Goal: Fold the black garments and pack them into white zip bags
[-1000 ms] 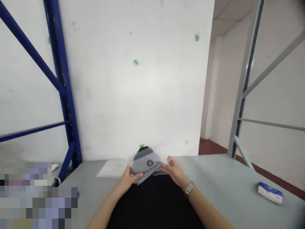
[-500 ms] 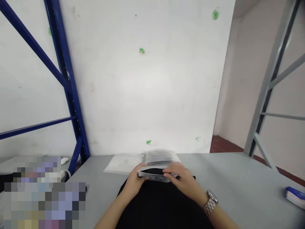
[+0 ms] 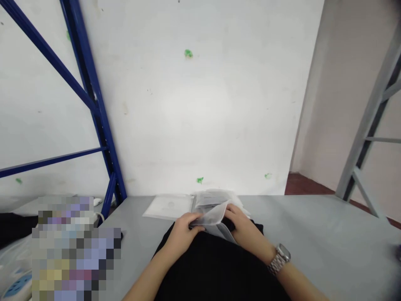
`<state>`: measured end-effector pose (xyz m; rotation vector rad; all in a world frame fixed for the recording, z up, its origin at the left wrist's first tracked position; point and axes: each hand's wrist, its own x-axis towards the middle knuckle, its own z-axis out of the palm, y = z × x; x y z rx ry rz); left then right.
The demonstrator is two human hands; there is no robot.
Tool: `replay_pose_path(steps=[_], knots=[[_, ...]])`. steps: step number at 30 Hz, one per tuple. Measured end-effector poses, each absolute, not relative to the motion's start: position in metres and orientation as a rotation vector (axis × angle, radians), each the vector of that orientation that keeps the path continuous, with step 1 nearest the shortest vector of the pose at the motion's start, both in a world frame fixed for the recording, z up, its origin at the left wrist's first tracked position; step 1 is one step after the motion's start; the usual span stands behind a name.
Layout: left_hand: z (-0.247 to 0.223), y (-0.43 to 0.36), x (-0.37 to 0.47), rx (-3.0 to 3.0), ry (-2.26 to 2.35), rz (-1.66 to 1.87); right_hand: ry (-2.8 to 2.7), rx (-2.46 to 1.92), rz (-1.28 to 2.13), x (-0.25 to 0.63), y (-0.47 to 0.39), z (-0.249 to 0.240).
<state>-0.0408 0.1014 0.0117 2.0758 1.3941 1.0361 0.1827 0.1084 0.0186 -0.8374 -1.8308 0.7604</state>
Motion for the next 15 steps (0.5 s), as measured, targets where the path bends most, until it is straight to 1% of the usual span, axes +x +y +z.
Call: replay_pose_path(steps=[3, 8, 12, 15], knots=[[0.019, 0.108, -0.056, 2.036, 1.580, 1.068, -1.563, -0.773, 0.847, 0.193, 0.115, 0.023], [0.034, 0.132, -0.117, 1.851, 2.064, 1.098, -1.012, -0.659, 0.907, 0.226, 0.132, 0.029], [0.031, 0.139, -0.144, 1.712, 2.410, 1.014, -0.823, -0.637, 1.021, 0.236, 0.144, 0.023], [0.016, 0.138, -0.131, 1.728, 2.479, 0.911, -0.785, -0.645, 1.103, 0.226, 0.144, 0.017]])
